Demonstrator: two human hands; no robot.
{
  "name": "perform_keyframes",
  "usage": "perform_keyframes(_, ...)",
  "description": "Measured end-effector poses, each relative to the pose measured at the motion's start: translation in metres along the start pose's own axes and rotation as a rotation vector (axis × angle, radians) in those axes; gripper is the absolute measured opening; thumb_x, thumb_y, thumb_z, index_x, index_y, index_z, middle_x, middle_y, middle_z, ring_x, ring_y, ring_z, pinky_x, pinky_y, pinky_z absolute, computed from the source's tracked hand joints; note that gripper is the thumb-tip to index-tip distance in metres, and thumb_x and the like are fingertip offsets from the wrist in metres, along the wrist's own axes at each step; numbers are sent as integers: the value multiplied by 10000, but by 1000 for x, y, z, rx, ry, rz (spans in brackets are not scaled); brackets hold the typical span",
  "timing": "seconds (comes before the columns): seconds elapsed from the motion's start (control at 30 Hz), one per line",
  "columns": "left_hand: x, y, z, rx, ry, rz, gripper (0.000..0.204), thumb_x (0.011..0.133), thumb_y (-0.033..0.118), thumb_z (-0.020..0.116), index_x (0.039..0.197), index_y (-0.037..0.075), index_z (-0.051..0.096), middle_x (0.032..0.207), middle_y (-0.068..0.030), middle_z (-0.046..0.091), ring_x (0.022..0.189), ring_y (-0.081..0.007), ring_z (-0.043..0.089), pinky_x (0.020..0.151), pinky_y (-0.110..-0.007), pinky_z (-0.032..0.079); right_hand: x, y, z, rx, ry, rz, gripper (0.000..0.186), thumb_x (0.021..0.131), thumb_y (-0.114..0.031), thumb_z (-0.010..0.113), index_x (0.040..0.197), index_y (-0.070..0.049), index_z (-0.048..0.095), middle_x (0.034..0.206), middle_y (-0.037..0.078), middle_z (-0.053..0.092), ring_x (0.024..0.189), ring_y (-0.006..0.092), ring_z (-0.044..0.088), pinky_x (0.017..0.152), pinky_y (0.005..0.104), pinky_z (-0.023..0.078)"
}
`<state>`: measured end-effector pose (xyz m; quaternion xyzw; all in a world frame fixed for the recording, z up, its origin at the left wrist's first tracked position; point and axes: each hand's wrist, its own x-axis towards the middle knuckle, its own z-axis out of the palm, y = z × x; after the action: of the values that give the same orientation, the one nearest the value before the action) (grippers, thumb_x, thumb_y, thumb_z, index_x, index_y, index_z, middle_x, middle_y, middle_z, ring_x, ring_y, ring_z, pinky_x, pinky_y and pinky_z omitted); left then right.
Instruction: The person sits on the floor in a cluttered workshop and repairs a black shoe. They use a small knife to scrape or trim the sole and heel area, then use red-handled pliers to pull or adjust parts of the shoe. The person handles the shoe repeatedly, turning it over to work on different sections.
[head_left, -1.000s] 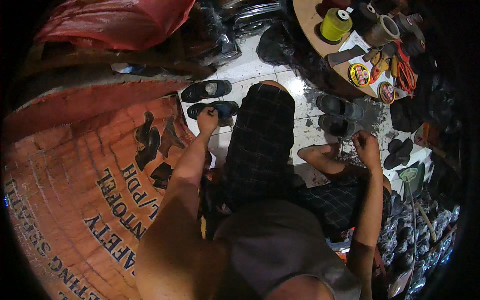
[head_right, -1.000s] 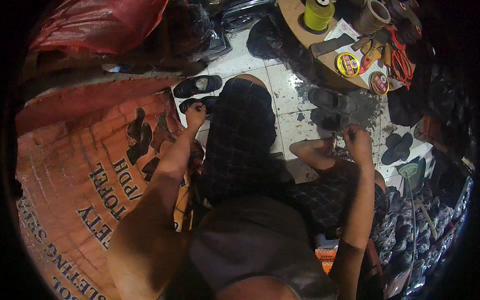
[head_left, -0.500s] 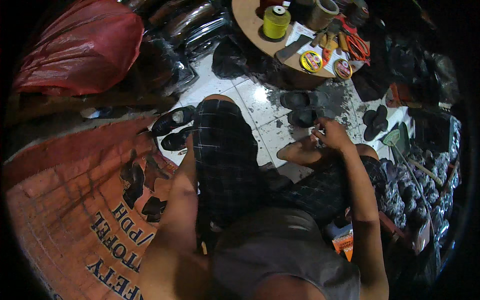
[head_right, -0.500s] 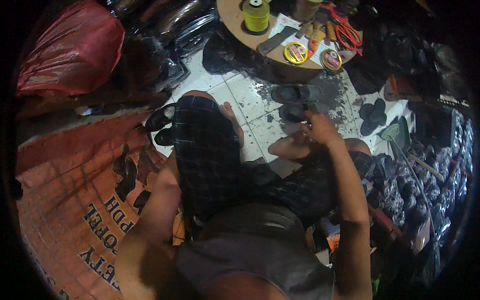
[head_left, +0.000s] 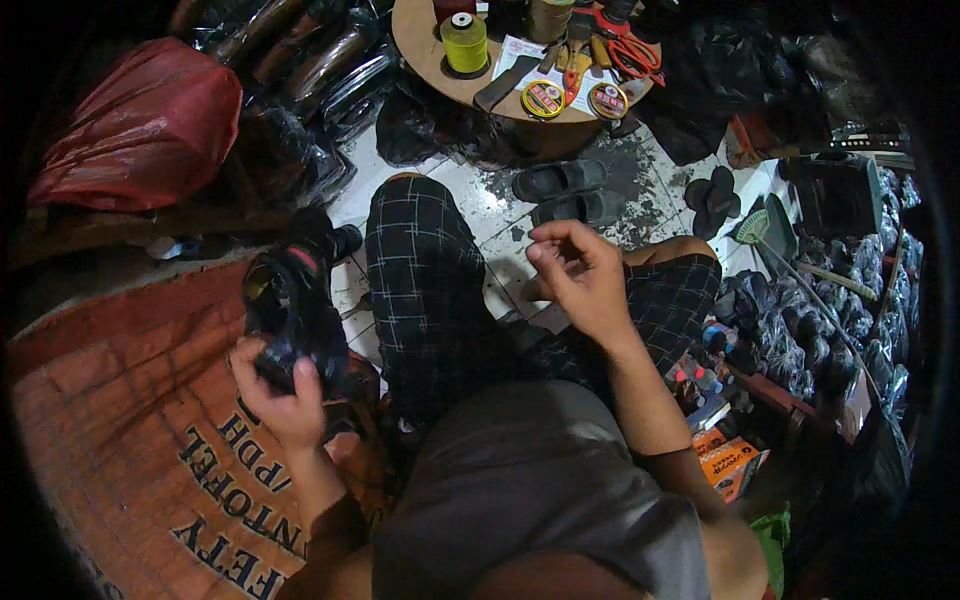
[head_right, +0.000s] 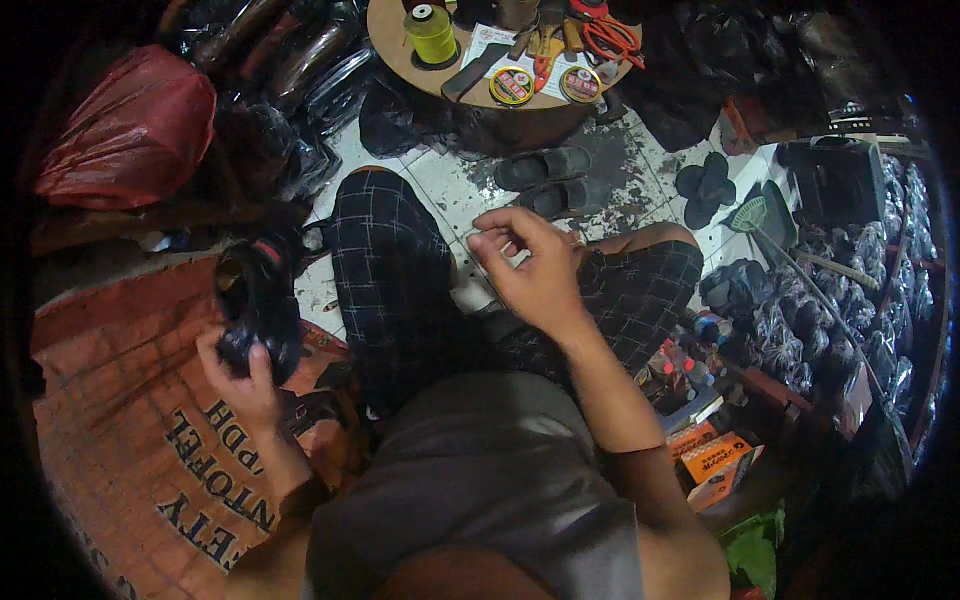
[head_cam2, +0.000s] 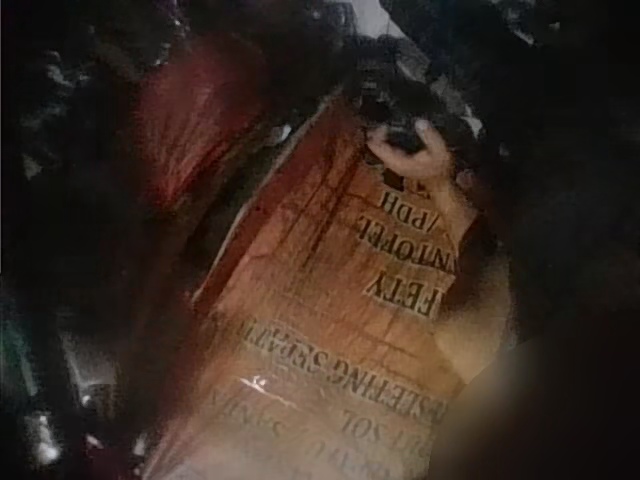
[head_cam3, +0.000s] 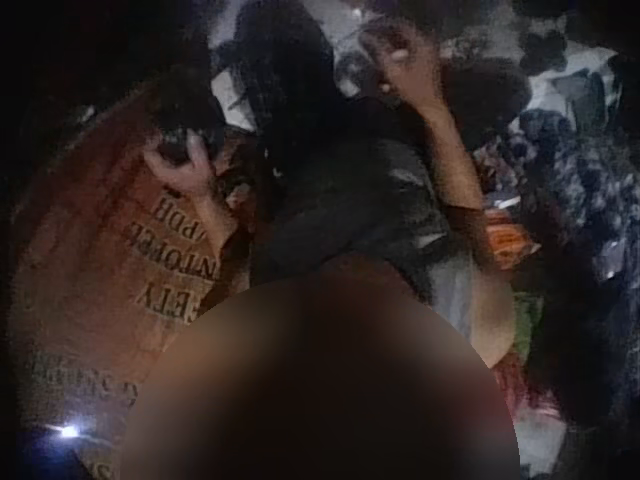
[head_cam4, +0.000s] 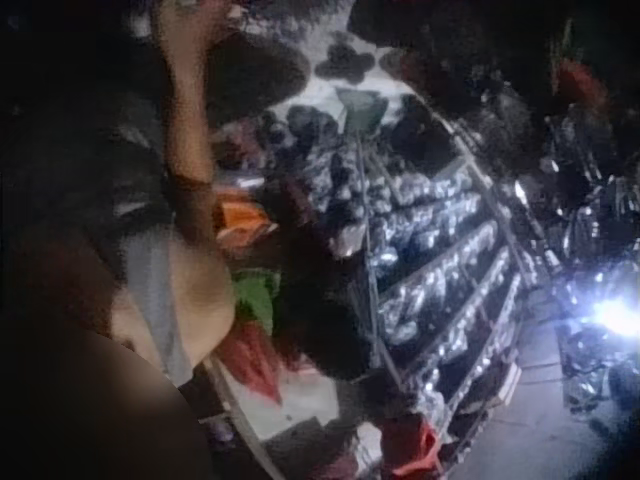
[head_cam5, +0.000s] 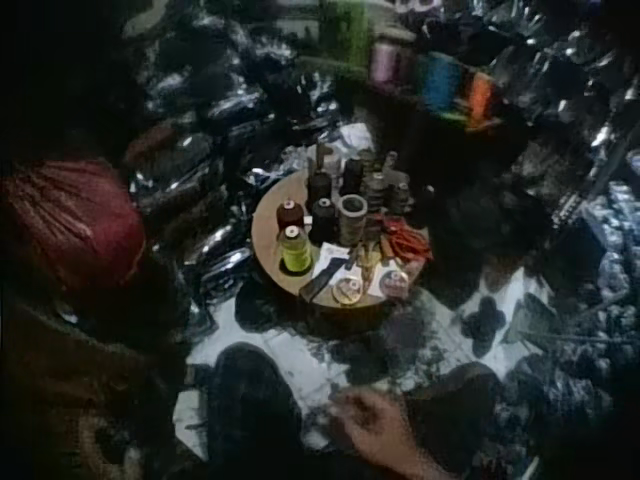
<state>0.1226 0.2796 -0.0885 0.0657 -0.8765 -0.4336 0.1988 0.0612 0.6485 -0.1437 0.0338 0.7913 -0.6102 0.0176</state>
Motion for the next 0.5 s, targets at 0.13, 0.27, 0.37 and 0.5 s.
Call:
perform_keyframes(0.13,1,54,20,-101,-16,546,490,771,385,866,998,138,508,882,-60,572,839,-264,591,1017,-556,436,-12,-35,15,605,-292,203,485,1073,-305,689,1464,-38,584,1270,111,732,1069,155,705,909,318,565)
perform_keyframes(0.27,1,47,75,-195,-151,814,512,664,333,925,979,193,547,896,-5,575,841,-242,601,1008,-520,427,-8,-42,27,896,-333,350,885,1043,-682,567,1654,-76,364,1536,126,578,1270,208,637,1023,423,537)
perform_keyframes(0.37,-16,42,117,-261,-181,886,545,620,318,956,982,221,560,909,24,572,865,-212,605,1010,-493,408,-7,-39,32,1090,-306,345,796,1120,-634,425,1683,-84,307,1632,121,506,1408,250,569,1169,430,450)
perform_keyframes(0.5,-34,37,148,-303,-170,983,561,625,316,950,1014,220,558,950,25,567,891,-204,593,1004,-501,409,-15,-37,29,1279,-301,217,677,1182,-515,328,1698,-83,258,1670,123,462,1497,261,495,1261,422,369)
